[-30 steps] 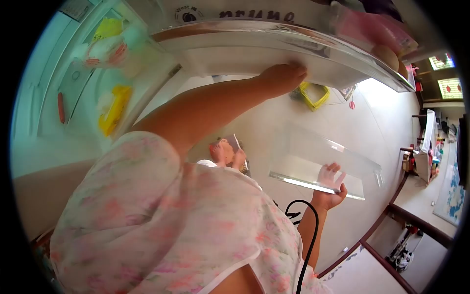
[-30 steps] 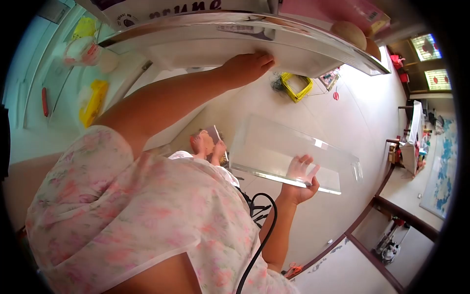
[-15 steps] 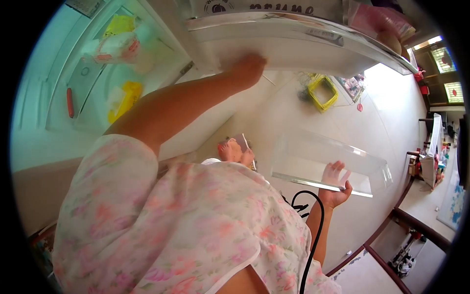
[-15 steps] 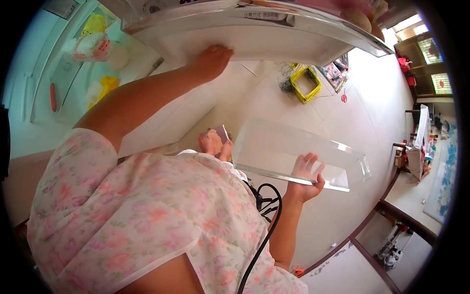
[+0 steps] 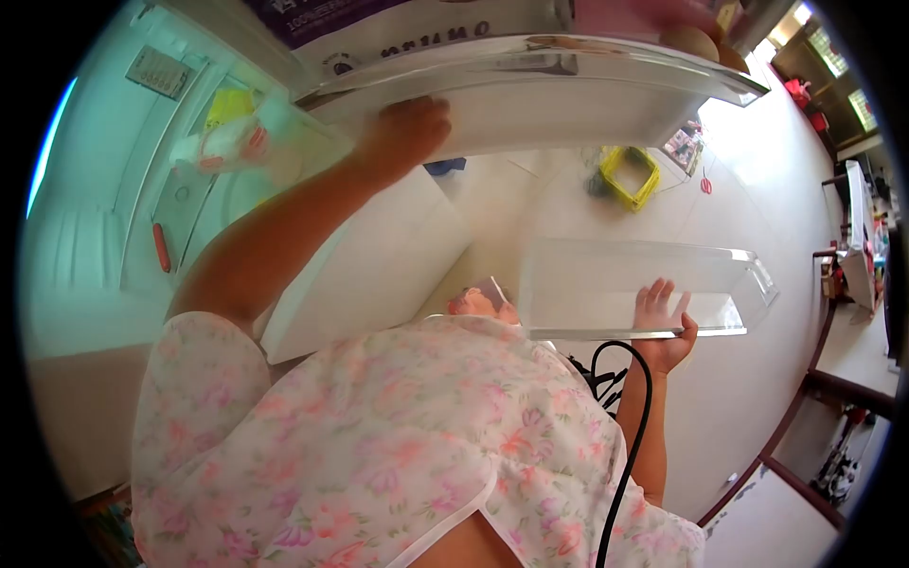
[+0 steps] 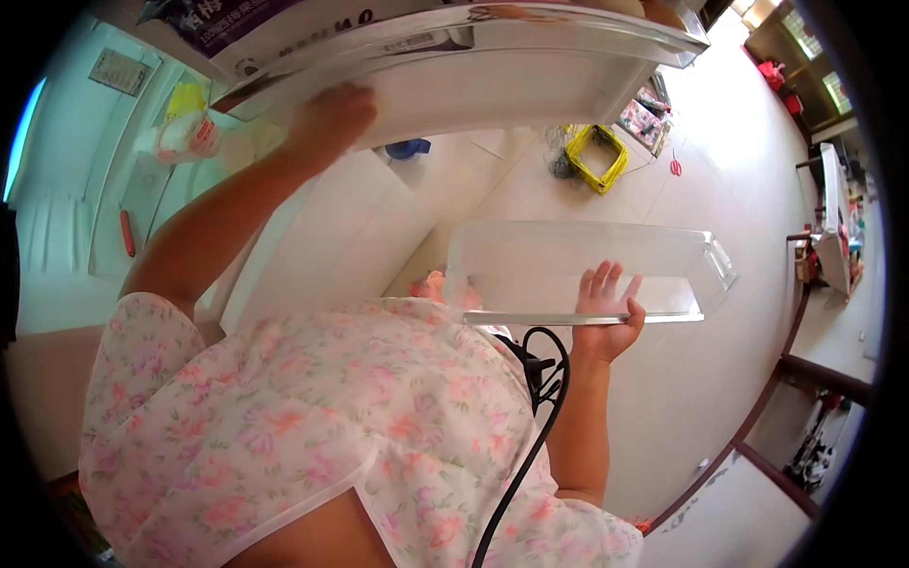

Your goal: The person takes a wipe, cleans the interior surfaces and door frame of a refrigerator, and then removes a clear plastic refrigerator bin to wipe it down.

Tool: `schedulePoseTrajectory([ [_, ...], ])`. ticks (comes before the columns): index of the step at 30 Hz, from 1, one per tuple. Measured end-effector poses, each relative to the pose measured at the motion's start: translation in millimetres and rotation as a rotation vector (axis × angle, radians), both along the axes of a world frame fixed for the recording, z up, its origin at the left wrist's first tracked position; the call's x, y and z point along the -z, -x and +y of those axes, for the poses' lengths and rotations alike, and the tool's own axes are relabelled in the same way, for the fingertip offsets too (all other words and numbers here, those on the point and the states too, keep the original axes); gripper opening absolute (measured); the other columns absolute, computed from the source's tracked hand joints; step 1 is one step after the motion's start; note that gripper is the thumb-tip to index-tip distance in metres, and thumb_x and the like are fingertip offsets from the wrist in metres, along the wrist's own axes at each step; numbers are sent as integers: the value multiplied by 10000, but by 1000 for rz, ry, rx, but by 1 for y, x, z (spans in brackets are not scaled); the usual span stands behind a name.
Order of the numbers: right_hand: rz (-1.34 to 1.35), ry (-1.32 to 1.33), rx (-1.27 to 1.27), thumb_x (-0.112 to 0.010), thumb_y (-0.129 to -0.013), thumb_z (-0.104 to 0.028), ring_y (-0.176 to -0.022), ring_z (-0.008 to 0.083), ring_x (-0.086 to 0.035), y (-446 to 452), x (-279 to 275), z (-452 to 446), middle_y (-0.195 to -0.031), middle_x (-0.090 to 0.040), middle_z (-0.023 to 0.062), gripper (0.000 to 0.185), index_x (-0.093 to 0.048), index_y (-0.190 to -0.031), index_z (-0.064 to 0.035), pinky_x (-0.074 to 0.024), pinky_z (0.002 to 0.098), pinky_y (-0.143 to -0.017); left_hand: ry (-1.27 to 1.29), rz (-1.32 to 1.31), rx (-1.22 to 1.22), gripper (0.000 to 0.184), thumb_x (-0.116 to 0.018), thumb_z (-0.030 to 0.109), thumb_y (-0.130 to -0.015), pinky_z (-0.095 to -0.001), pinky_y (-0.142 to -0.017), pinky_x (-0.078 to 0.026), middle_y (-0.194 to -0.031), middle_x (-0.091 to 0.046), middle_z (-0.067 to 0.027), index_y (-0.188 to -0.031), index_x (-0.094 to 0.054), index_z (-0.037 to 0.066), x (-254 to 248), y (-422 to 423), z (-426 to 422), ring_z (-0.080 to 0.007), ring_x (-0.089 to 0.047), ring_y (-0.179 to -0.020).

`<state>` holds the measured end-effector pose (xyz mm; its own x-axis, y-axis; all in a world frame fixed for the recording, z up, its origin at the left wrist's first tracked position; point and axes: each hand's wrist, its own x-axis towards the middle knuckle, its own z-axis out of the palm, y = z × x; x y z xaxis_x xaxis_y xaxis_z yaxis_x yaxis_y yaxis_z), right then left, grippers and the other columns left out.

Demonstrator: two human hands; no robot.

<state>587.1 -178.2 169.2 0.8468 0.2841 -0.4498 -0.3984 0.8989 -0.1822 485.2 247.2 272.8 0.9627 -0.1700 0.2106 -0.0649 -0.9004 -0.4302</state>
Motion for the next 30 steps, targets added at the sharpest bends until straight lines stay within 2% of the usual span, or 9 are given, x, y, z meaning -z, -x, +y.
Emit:
schedulePoseTrajectory([
  [1, -16, 13, -1, -481, -769, -142, -1145, 336, -477, -1, 3, -2, -1213, -482, 158, 700, -253, -1425, -229, -351, 506, -1007, -1, 9, 13, 163, -577, 126, -741, -345, -707, -500, -923, -587, -41, -884, -652, 111, 3, -8, 8, -214, -570, -867],
  [4, -12, 23, 30, -478, -771, -148, -1140, 336, -479, -4, 8, -4, -1207, -484, 163, 695, -253, -1424, -219, -352, 507, -1005, 56, -464, 0, 62, -508, 115, -836, -366, -678, -512, -895, -603, -45, -836, -567, 94, 12, -33, 21, -249, -606, -781],
  [7, 15, 21, 71, -479, -770, -150, -1138, 338, -481, -5, 11, -7, -1202, -488, 166, 693, -253, -1422, -212, -349, 513, -1007, 303, -204, -229, 47, -520, 126, -817, -383, -674, -508, -825, -612, -43, -804, -557, 101, 44, -35, 19, -253, -612, -769],
  [10, 42, 25, 89, -482, -769, -151, -1138, 337, -482, -9, 15, -9, -1198, -493, 164, 692, -258, -1421, -214, -348, 514, -1010, 45, 74, -288, 92, -525, 156, -846, -394, -749, -480, -851, -577, -79, -841, -581, 84, 91, -25, 32, -281, -585, -826],
  [13, 85, 60, 117, -486, -771, -157, -1141, 335, -481, -8, 20, -14, -1198, -496, 162, 674, -280, -1410, -214, -348, 517, -1011, 16, -140, -98, 40, -532, 145, -788, -409, -657, -500, -745, -587, -51, -783, -556, 114, 105, -44, 49, -246, -601, -721],
  [16, 69, 65, 107, -490, -772, -162, -1144, 334, -480, -10, 28, -18, -1200, -497, 161, 655, -301, -1397, -214, -349, 522, -1009, 19, -199, 167, 28, -534, 121, -789, -397, -674, -500, -776, -578, -51, -767, -547, 109, 50, -75, 31, -249, -596, -745],
  [19, 52, 78, 145, -493, -772, -163, -1147, 334, -479, -12, 33, -19, -1203, -496, 164, 645, -314, -1389, -212, -344, 524, -1013, 81, -129, 133, 21, -540, 83, -784, -380, -697, -500, -831, -572, -70, -799, -554, 91, 32, -96, 16, -252, -594, -799],
  [23, 81, 74, 191, -492, -772, -161, -1152, 336, -477, -13, 32, -20, -1203, -496, 169, 644, -317, -1389, -213, -343, 518, -1017, 47, 188, -110, 52, -546, 61, -777, -365, -706, -499, -861, -562, -83, -826, -552, 78, 85, -103, 23, -252, -591, -837],
  [30, 119, 52, 261, -480, -773, -154, -1188, 373, -446, -16, 46, -29, -1215, -474, 194, 512, -416, -1281, -127, -274, 561, -1064, 30, 88, 311, 34, -567, 97, -750, -340, -710, -485, -838, -561, -56, -781, -573, 85, 89, -147, 27, -233, -577, -818],
])
